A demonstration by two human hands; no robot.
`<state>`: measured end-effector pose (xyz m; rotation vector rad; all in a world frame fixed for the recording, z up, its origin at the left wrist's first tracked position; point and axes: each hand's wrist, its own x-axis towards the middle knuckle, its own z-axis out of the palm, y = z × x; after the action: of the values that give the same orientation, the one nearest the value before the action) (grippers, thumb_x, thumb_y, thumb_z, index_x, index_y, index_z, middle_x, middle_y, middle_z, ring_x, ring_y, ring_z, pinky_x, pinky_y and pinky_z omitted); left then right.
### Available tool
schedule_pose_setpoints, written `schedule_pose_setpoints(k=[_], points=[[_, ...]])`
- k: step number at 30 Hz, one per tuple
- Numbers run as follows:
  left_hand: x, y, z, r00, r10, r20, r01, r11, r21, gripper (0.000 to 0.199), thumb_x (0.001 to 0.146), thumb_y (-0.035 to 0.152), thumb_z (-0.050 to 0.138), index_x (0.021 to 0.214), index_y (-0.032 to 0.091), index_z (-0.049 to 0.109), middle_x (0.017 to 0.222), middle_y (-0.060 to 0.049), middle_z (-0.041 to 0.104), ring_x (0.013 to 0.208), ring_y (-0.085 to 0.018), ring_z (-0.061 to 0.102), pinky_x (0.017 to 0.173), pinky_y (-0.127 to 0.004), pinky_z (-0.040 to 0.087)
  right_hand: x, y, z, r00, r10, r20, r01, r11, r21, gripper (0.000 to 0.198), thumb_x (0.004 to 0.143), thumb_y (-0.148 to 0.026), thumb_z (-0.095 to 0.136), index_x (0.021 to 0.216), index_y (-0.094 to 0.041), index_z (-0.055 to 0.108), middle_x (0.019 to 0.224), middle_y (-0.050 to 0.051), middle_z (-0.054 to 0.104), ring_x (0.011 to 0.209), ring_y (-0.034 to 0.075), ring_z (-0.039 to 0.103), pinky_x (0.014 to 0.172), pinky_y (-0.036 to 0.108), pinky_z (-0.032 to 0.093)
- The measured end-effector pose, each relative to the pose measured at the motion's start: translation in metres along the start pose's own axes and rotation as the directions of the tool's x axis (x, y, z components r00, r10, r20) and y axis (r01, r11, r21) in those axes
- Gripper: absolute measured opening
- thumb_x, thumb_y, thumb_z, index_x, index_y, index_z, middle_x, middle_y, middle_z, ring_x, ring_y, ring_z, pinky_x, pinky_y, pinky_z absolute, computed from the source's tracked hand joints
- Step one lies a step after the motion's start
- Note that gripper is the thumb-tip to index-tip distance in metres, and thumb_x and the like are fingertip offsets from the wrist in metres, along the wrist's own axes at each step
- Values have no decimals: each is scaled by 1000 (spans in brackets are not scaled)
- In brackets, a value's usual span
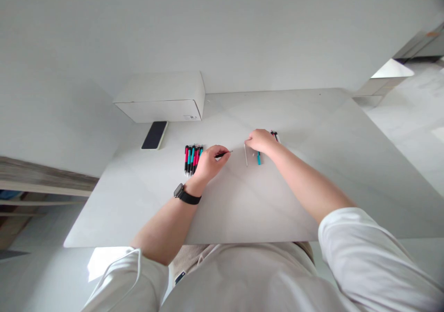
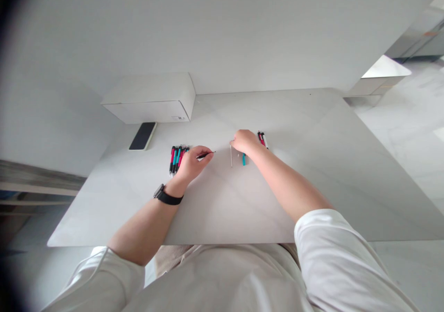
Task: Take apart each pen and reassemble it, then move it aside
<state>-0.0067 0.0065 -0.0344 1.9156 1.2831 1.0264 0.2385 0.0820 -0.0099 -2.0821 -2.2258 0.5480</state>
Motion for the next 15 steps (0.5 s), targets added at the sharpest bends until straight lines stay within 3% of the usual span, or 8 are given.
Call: schedule_pose_setpoints(k=[2, 6, 10, 15], points=[[0, 0, 0, 1000, 8, -1, -8, 1000, 6, 16, 94, 37, 69, 97, 22, 75, 98, -5, 78, 92, -20, 74, 89, -35, 60, -14, 4, -3, 990, -77, -116, 88, 992, 93, 21, 92, -39, 65, 91, -24, 80, 94, 8, 79, 91, 25, 70, 79, 33, 47], [-2, 3, 0, 1000, 29, -10, -29, 1000, -1, 15, 95, 35, 69, 98, 22, 74, 98, -5, 78, 92, -20, 74, 88, -34, 60, -49, 7, -3, 904, -282, -321, 373, 887, 272, 15, 94, -31, 64, 99, -25, 77, 101, 4, 76, 84, 18, 66, 78, 30, 47], [-5, 12, 0, 996, 91, 9, -91, 996, -21, 15, 96, 35, 68, 100, 22, 74, 98, -5, 76, 93, -19, 73, 86, -33, 60, -75, 0, 7, 873, -352, -337, 476, 766, 433, 14, 93, -35, 68, 98, -25, 76, 100, 4, 73, 78, 17, 64, 75, 30, 49], [-8, 23, -2, 983, 176, 41, -176, 984, -2, 12, 97, 32, 68, 99, 22, 74, 97, -5, 75, 92, -19, 71, 84, -33, 57, -86, -10, 14, 872, -349, -343, 487, 684, 543, 16, 92, -39, 70, 97, -25, 75, 96, 3, 71, 73, 16, 61, 71, 30, 49]])
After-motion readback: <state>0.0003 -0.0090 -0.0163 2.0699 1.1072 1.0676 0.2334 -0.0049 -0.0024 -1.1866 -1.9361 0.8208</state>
